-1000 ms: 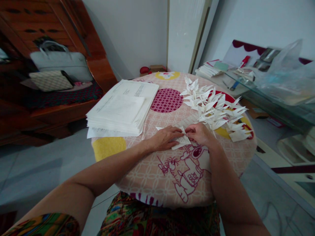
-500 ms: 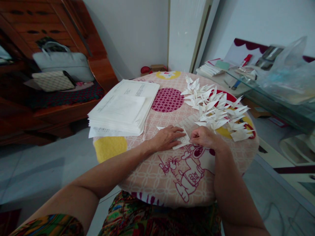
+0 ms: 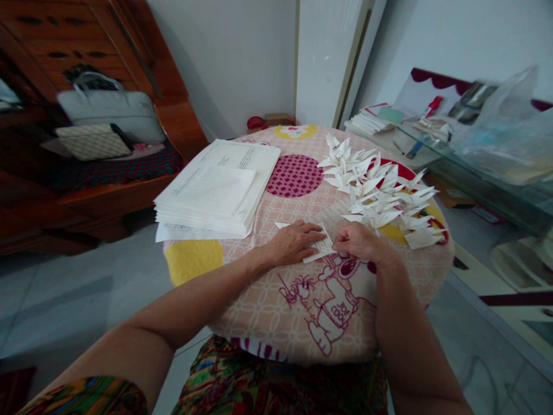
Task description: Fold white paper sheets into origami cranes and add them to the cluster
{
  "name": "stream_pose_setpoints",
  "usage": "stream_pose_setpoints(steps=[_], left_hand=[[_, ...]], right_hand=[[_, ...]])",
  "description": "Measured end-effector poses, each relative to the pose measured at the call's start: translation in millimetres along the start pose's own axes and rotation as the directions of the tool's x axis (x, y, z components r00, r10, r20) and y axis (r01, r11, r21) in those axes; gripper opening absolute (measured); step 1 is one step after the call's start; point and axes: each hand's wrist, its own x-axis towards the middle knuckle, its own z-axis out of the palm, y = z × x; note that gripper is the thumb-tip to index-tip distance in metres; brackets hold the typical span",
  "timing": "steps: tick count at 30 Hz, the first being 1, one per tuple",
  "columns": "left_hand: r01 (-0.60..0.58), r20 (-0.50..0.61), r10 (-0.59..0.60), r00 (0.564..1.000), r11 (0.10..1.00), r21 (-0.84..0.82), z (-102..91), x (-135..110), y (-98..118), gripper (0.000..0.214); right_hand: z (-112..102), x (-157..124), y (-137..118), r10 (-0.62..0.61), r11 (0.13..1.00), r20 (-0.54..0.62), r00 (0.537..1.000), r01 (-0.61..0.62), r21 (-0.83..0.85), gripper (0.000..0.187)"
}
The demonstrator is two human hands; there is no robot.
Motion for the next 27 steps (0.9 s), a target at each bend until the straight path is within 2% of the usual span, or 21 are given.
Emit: stream_pose_setpoints(steps=[10,17,22,27], left_hand=[[0.013,-0.007,-0.013,1.0,1.0,-0.026,-1.5,-0.7,1.1,0.042],[0.008,-0.013,-0.009,1.0,0.999,-0.045,-2.4,-1.4,1.3,0.042],[0.004,-0.021,-0.005,1.0,0.999,-0.051,-1.3,-1.8,0.2,0.042],[0.012,-0.013,-0.013,1.0,0.999,-0.049,-1.0,-2.3,-0.1,0.043]], right_hand=[[1.8,4.5,2.8,-0.013,0.998,0.005,1.0,0.013,0.064,0.012],[-1.3,1.3,-1.5,0.06,0.987,0.036,0.998,-0.064,0.145,0.009],[-4.5,-1.8,4.1,-0.038,0.982,0.116,0.993,0.015,0.19,0.008],[-2.8,-4.6,6.7,-0.096,0.99,0.089,0.991,0.086,0.113,0.01]])
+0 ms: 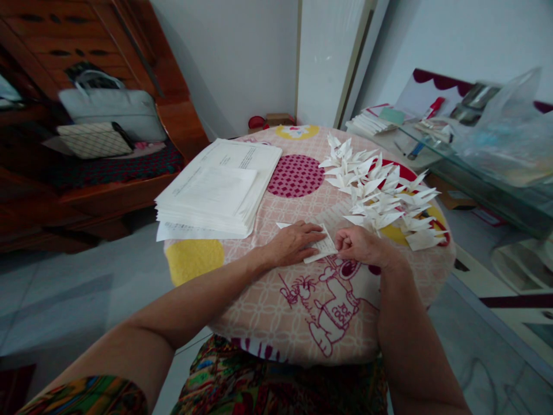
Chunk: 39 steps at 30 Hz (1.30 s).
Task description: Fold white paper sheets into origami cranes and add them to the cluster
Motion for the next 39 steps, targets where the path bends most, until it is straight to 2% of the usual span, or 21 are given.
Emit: stream_pose_setpoints(steps=[7,11,18,29,39], left_hand=[[-0.001,0.011,0.001,1.0,1.0,0.009,-1.8,1,2,0.042],[-0.012,0.014,0.012,1.0,1.0,0.006,-2.1,0,1,0.042],[-0.013,0.002,0.013,1.0,1.0,-0.009,0.0,0,-1,0.042],[-0.011,-0.018,0.011,1.0,1.0,-0.027,0.5,2,-1,0.04],[-0.011,-0.04,0.01,0.999,0.999,-0.041,0.5,3,-2,0.039]], right_hand=[[3,-2,-11,-0.018,0.989,-0.037,0.999,0.012,-0.147,0.014],[3,1,-8,-0.02,0.991,-0.027,0.999,0.016,-0.135,0.015],[4,1,-7,-0.031,0.994,-0.027,0.999,0.028,-0.108,0.006],[18,-7,-3,-0.077,0.991,-0.175,0.982,0.056,-0.12,0.007],[20,-8,-11,-0.118,0.959,-0.173,0.978,0.067,-0.274,0.007]])
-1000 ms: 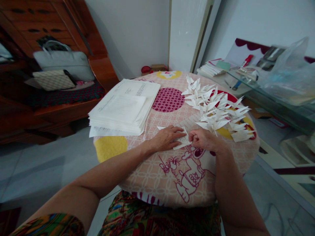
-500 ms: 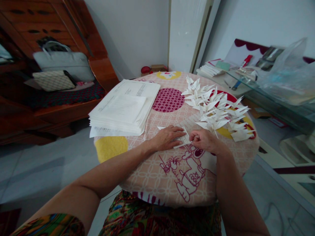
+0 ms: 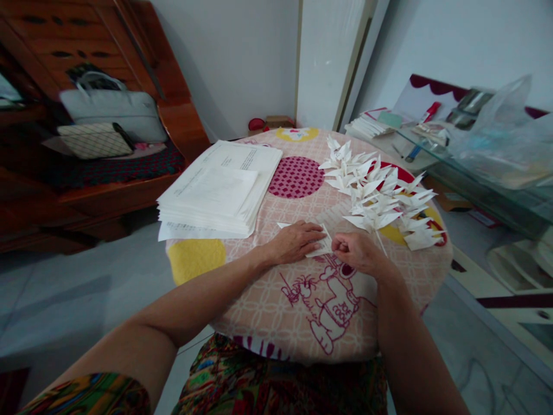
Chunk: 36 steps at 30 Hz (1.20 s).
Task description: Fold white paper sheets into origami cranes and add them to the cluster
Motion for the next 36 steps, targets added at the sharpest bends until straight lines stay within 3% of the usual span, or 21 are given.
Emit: stream_pose_setpoints(steps=[21,36], left_hand=[[0.011,0.026,-0.011,1.0,1.0,0.0,-1.2,0,1,0.039],[0.023,-0.049,-0.027,0.998,0.998,-0.065,1.8,-2,-2,0.036]], right_hand=[[4,1,-9,0.025,0.995,0.019,1.0,-0.023,-0.092,0.011],[4,1,-8,-0.028,0.99,-0.185,0.982,0.002,-0.138,0.006]])
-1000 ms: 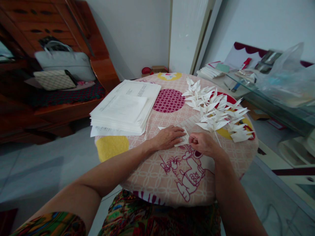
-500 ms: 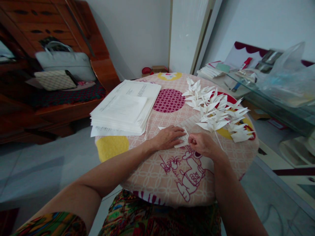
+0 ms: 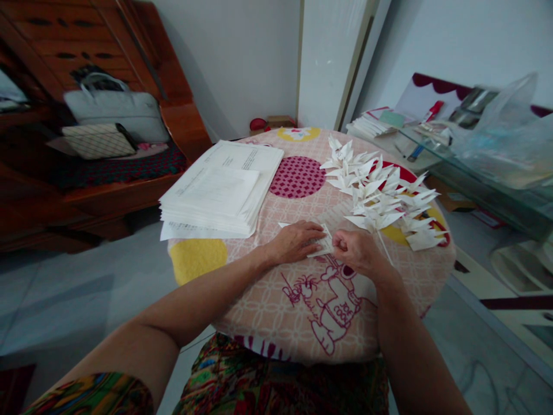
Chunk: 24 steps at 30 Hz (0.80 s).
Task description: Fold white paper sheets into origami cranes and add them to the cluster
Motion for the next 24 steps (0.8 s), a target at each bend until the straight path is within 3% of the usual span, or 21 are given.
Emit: stream_pose_setpoints(steps=[6,13,24], left_hand=[[-0.001,0.002,0.001,1.0,1.0,-0.002,-0.4,0,1,0.035],[-0.009,-0.005,0.009,1.0,1.0,0.002,-0.9,1,1,0.033],[-0.008,-0.005,0.008,1.0,1.0,0.008,0.3,1,1,0.034]], right_hand=[[-3,-2,12,-0.04,0.997,0.019,0.999,0.038,0.073,0.01],[-3,0,1,-0.025,0.996,0.138,0.99,0.014,0.083,0.013],[2,-1,-2,-0.038,0.999,0.133,0.99,0.039,-0.008,0.011]])
